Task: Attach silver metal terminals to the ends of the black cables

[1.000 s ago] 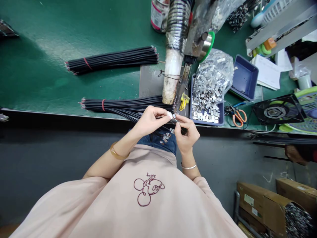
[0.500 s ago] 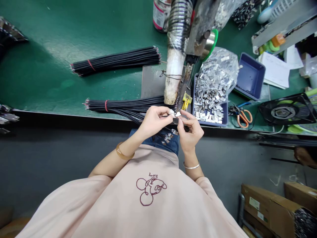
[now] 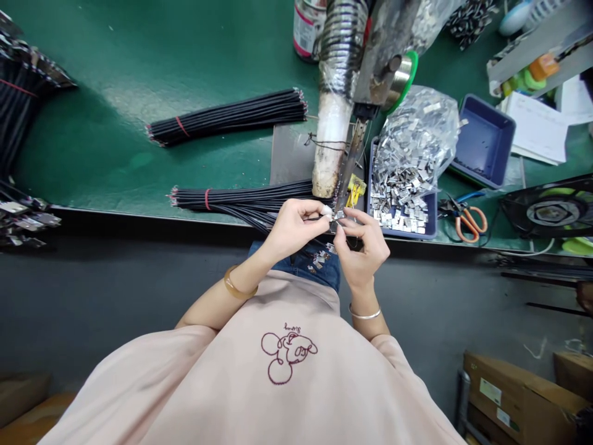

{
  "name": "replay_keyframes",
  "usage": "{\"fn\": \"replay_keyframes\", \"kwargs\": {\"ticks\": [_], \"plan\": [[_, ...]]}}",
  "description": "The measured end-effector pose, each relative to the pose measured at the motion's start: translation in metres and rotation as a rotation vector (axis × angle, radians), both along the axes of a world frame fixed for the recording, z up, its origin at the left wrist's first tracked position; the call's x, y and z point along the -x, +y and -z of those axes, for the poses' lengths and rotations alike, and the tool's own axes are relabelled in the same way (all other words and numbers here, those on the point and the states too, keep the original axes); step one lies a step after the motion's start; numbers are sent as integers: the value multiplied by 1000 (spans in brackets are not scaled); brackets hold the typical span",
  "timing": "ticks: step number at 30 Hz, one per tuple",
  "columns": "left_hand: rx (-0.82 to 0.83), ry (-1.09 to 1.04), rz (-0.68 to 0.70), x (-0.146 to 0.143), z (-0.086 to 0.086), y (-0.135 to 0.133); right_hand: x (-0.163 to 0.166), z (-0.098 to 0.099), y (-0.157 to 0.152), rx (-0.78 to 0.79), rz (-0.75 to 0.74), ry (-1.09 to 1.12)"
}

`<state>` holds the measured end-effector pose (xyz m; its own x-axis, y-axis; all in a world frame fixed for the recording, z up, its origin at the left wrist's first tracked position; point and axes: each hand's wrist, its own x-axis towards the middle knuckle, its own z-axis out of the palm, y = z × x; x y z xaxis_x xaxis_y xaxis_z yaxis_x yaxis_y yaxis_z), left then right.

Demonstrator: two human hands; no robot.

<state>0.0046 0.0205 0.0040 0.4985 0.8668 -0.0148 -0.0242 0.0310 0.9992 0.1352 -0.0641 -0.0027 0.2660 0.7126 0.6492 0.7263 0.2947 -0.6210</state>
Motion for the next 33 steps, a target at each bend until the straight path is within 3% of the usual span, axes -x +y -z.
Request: {"fn": "replay_keyframes", "kwargs": {"ticks": [9,18,33], "plan": [[-26,50,35,2,2,0,-1,2,-1,3,26,-32],[13,-44,-59,-2,-2,1,1,0,4,18,54,-64],[-51,61,28,1,3,-1,-4,1,1,14,31,-116]]}}
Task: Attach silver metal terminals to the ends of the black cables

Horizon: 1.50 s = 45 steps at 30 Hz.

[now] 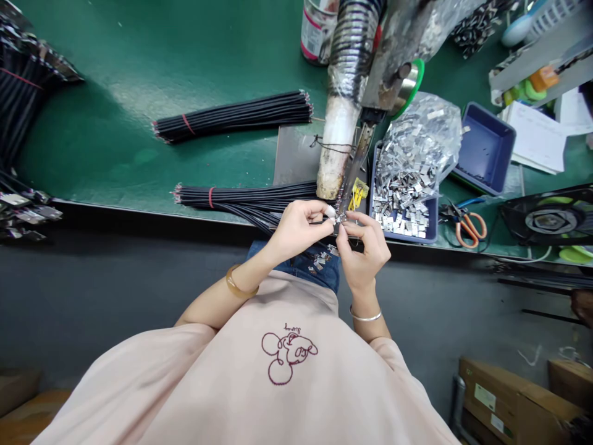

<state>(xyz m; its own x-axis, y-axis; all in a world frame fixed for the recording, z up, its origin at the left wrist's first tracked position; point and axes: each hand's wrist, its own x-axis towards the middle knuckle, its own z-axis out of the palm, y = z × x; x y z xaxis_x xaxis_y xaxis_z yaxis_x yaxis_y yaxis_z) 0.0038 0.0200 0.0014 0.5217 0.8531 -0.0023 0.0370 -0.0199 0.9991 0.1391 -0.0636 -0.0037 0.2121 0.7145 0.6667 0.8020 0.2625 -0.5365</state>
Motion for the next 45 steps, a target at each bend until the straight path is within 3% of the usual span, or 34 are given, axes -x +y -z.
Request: {"fn": "replay_keyframes", "kwargs": {"ticks": [11,19,23,27,29,35,45], "plan": [[-46,-17,-61,-1,-3,-4,4,-9,5,-6,31,-32],[-88,87,-14,0,-8,-4,-3,-7,-5,10,-37,-160],[-116,111,-10,1,-10,-5,-4,-12,-12,-5,3,86],[-124,113,-22,2,-10,-8,-4,-18,-16,-228,156,319],[-118,103,-27,2,-10,-8,-4,-18,-16,-222,168,341],[-111,98,-32,1,-10,-7,-2,-8,-12,42,44,49],[-102,70,-40,-2,-7,-8,0,-4,-2,2,-8,-62]]}}
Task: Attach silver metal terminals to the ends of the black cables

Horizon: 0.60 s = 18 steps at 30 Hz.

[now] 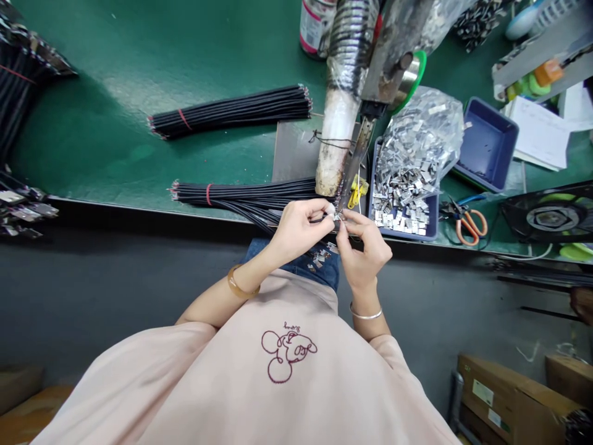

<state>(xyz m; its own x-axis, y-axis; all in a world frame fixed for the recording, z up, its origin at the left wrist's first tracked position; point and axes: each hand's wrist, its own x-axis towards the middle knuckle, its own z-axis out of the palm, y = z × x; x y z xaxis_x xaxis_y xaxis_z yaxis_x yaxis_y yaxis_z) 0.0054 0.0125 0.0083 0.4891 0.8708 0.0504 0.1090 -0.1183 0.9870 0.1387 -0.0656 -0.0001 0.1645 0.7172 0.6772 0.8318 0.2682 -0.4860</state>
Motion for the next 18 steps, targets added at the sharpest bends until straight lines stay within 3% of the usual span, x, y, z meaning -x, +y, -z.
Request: {"fn": "replay_keyframes", "kwargs": {"ticks": [12,18], "plan": [[68,-68,-17,-1,1,7,1,-6,3,10,-2,-9],[73,-1,46,0,-1,7,-3,-3,-2,27,-38,-50]]}}
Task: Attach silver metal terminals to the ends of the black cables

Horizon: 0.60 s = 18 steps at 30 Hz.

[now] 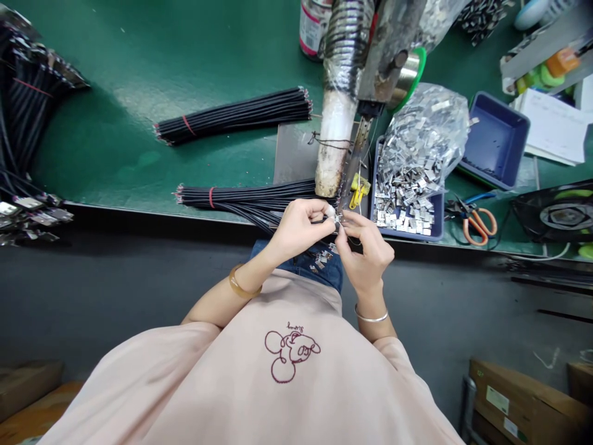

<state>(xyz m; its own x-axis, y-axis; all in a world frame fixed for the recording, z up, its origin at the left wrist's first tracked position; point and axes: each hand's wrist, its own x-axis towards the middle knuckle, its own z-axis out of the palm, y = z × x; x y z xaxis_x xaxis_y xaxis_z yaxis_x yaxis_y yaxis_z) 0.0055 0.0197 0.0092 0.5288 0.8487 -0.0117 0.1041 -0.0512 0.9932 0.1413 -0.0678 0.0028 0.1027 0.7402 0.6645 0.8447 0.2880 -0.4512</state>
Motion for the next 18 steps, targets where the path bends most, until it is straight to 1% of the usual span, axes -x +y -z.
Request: {"fn": "replay_keyframes", "kwargs": {"ticks": [8,10,14,16,18], "plan": [[-14,19,15,3,1,-2,-2,1,0,-1,-2,40],[-6,-4,66,6,-1,0,-4,0,-1,14,-25,26],[21,-33,239,18,-7,3,-9,-1,-4,40,-109,-72],[-31,-19,238,23,-9,2,-10,0,-6,17,-124,-74],[-188,2,172,27,-10,-2,-9,2,-7,6,-81,21]]}}
